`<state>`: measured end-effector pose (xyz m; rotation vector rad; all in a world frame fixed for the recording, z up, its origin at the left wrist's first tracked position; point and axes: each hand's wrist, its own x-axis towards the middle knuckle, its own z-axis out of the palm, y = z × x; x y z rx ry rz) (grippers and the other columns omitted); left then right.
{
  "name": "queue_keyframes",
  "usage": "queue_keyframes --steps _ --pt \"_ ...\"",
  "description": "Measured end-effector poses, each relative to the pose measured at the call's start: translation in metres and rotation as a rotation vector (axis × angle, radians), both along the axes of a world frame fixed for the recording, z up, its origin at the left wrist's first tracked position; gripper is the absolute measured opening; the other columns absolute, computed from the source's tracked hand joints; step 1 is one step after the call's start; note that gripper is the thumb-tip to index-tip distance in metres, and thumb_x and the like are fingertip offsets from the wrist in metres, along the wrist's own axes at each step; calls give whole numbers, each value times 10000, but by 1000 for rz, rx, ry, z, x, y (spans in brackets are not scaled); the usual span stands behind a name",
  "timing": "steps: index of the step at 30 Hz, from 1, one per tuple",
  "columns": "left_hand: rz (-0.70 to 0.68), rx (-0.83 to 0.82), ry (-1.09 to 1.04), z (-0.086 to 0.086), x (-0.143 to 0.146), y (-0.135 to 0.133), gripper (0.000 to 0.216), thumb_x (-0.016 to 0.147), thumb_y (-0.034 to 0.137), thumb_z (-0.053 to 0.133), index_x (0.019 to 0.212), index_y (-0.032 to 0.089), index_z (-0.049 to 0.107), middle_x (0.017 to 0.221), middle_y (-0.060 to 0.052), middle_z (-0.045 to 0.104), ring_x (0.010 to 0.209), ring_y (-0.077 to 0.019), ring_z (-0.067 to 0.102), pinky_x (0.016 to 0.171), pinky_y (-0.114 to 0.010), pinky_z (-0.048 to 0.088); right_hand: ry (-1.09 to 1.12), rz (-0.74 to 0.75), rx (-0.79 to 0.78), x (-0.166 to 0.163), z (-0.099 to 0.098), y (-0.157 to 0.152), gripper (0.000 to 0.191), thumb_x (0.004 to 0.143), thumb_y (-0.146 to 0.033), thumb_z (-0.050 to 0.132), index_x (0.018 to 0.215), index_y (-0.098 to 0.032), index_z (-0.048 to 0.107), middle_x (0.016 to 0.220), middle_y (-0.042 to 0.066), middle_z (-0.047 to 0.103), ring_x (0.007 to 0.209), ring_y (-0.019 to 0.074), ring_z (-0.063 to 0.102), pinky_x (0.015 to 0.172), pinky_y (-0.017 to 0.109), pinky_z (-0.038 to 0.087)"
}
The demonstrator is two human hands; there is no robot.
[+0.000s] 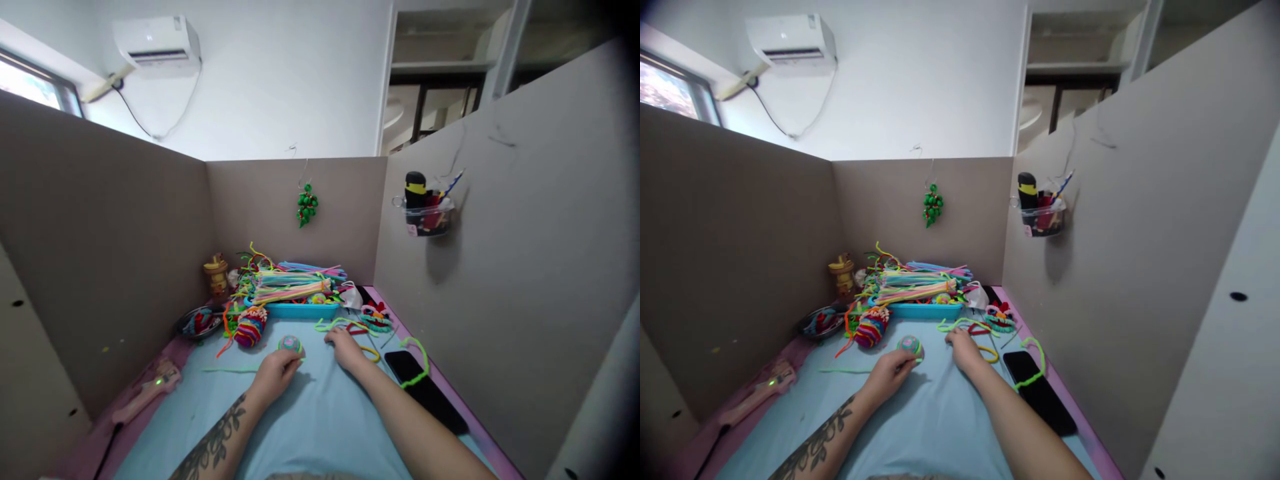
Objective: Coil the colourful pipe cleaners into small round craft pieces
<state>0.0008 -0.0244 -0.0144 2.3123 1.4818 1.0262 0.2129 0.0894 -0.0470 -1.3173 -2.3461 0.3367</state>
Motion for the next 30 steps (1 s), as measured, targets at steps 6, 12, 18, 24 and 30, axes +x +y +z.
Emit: queue_keyframes --steps 6,12,18,24,30 --pt "-15 -18 37 0 2 -3 240 847 288 447 873 205 671 835 -46 688 782 -167 618 719 -245 448 -58 -21 43 -3 6 0 219 790 -119 482 852 -193 678 949 81 605 959 206 497 799 265 339" --pt "-27 -33 55 0 2 -3 254 845 296 439 865 194 671 828 -56 683 777 -172 611 706 -246 443 -115 -72 83 -9 12 -8 181 794 -316 548 851 -177 650 911 82 617 923 216 517 752 272 350" --pt "-31 -35 80 0 1 -3 249 839 292 444 872 189 668 841 -59 684 783 -172 610 704 -245 443 -156 -94 61 -12 17 -10 275 858 -354 449 828 -172 653 892 91 650 882 211 559 677 265 354" --pt "-55 -28 101 4 1 -3 240 847 276 435 861 201 662 833 -49 682 786 -169 613 706 -239 437 -111 -132 8 0 19 0 250 863 -229 411 905 -188 654 926 88 664 873 196 584 695 261 365" --pt "-55 -37 95 5 1 -4 238 847 292 445 870 200 664 849 -51 684 797 -175 616 721 -243 436 85 15 -2 14 14 14 323 791 -99 417 1001 -180 648 1007 72 659 939 182 574 813 265 389"
